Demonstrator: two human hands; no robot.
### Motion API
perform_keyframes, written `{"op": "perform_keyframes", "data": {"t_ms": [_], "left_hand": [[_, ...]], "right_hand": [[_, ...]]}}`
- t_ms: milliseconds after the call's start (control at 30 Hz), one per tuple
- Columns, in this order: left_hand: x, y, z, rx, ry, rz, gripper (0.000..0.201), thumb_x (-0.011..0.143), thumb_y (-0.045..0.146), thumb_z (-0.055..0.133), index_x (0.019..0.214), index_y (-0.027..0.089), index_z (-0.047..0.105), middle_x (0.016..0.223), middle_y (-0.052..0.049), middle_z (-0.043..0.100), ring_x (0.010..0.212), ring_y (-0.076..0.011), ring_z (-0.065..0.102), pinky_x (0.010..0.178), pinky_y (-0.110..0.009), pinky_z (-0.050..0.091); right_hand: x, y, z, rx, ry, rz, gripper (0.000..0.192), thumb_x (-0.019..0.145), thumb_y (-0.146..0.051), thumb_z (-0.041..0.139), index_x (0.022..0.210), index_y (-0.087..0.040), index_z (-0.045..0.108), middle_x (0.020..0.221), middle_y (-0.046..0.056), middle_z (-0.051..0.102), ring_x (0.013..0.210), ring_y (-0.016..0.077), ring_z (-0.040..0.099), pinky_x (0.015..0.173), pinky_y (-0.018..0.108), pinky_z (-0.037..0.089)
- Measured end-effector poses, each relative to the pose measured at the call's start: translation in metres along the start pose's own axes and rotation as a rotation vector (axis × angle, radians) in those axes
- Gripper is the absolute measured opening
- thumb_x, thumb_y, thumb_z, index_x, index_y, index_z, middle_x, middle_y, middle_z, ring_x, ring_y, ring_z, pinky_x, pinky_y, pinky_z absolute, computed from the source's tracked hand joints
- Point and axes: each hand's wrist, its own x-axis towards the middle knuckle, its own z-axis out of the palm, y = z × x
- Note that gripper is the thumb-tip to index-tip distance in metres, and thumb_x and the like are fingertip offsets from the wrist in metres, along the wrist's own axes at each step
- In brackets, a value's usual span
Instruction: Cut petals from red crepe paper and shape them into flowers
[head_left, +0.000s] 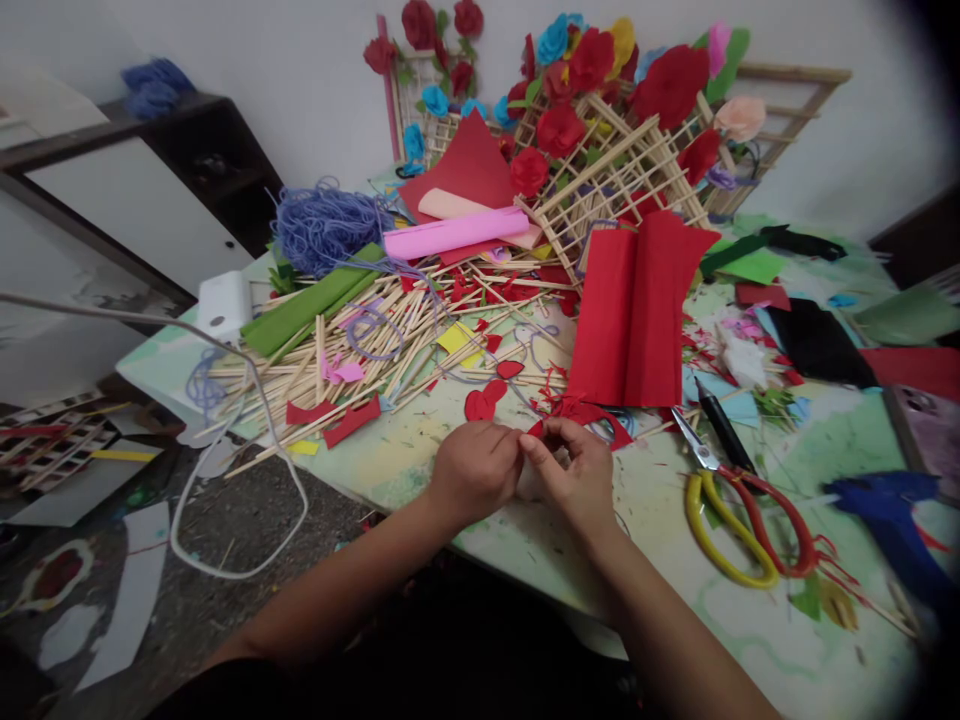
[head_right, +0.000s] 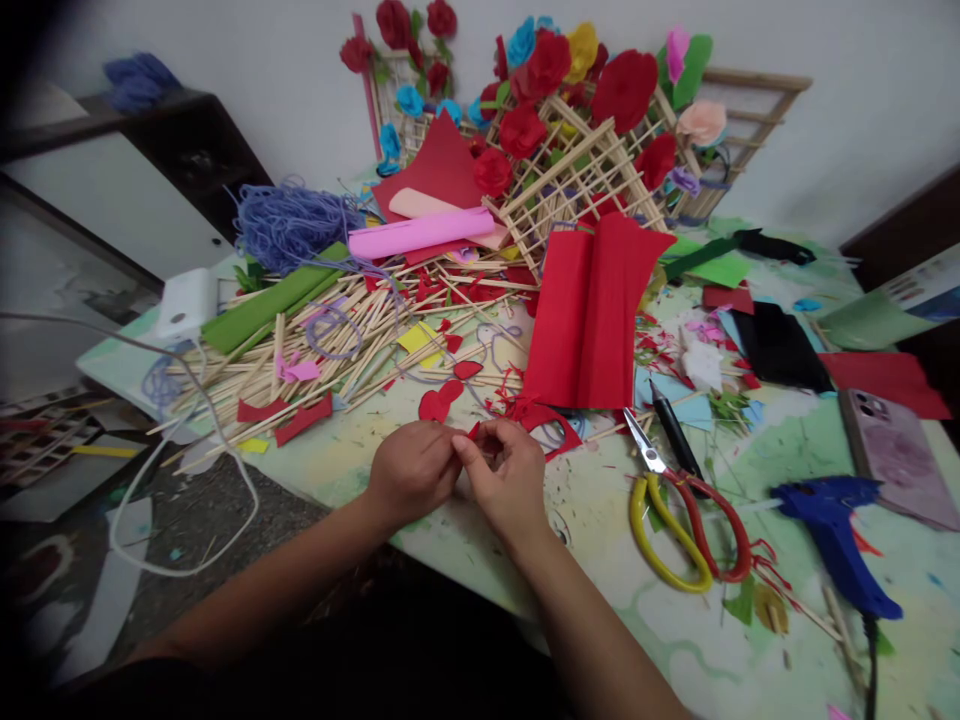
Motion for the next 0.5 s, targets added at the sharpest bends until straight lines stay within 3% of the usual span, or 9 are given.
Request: {"op": "perform_keyframes", "data": {"t_ms": [167, 333, 400, 500], "left_hand": [[0.001, -0.001, 0.0, -0.141, -0.03, -0.109, 0.02, 0.085, 0.02, 0.048, 0.072, 0.014, 0.062, 0.062, -0.005, 0.062, 0.061, -0.0161, 0.056, 0.059, -0.028, 0.04], [0.005, -0.008, -0.004, -0.674, -0.184, -0.587, 0.026, 0.083, 0.033, 0.056, 0.067, 0.014, 0.063, 0.056, -0.001, 0.06, 0.053, -0.011, 0.052, 0.052, -0.022, 0.037], [0.006, -0.01, -0.005, -0.836, -0.254, -0.705, 0.03, 0.08, 0.038, 0.059, 0.061, 0.014, 0.061, 0.052, 0.001, 0.056, 0.049, -0.0096, 0.048, 0.048, -0.021, 0.034], [0.006, -0.01, -0.004, -0.94, -0.286, -0.763, 0.032, 0.077, 0.041, 0.062, 0.061, 0.013, 0.062, 0.052, 0.001, 0.056, 0.049, -0.0091, 0.046, 0.047, -0.02, 0.032]], "right_hand": [[-0.002, 0.002, 0.0, 0.068, 0.013, 0.062, 0.023, 0.079, -0.038, 0.059, 0.071, -0.017, 0.061, 0.062, 0.0, 0.059, 0.058, 0.0129, 0.052, 0.055, 0.025, 0.041], [0.0, 0.007, 0.002, 0.205, 0.03, 0.142, 0.025, 0.077, -0.039, 0.062, 0.091, -0.018, 0.062, 0.077, 0.003, 0.066, 0.067, 0.0154, 0.059, 0.061, 0.026, 0.047], [0.001, 0.007, 0.003, 0.181, -0.01, 0.158, 0.02, 0.075, -0.036, 0.064, 0.082, -0.018, 0.064, 0.069, 0.002, 0.065, 0.062, 0.0148, 0.058, 0.058, 0.026, 0.046], [0.0, 0.005, 0.003, 0.098, -0.024, 0.13, 0.017, 0.077, -0.032, 0.061, 0.068, -0.018, 0.063, 0.058, 0.0, 0.063, 0.054, 0.013, 0.055, 0.053, 0.024, 0.043]]}}
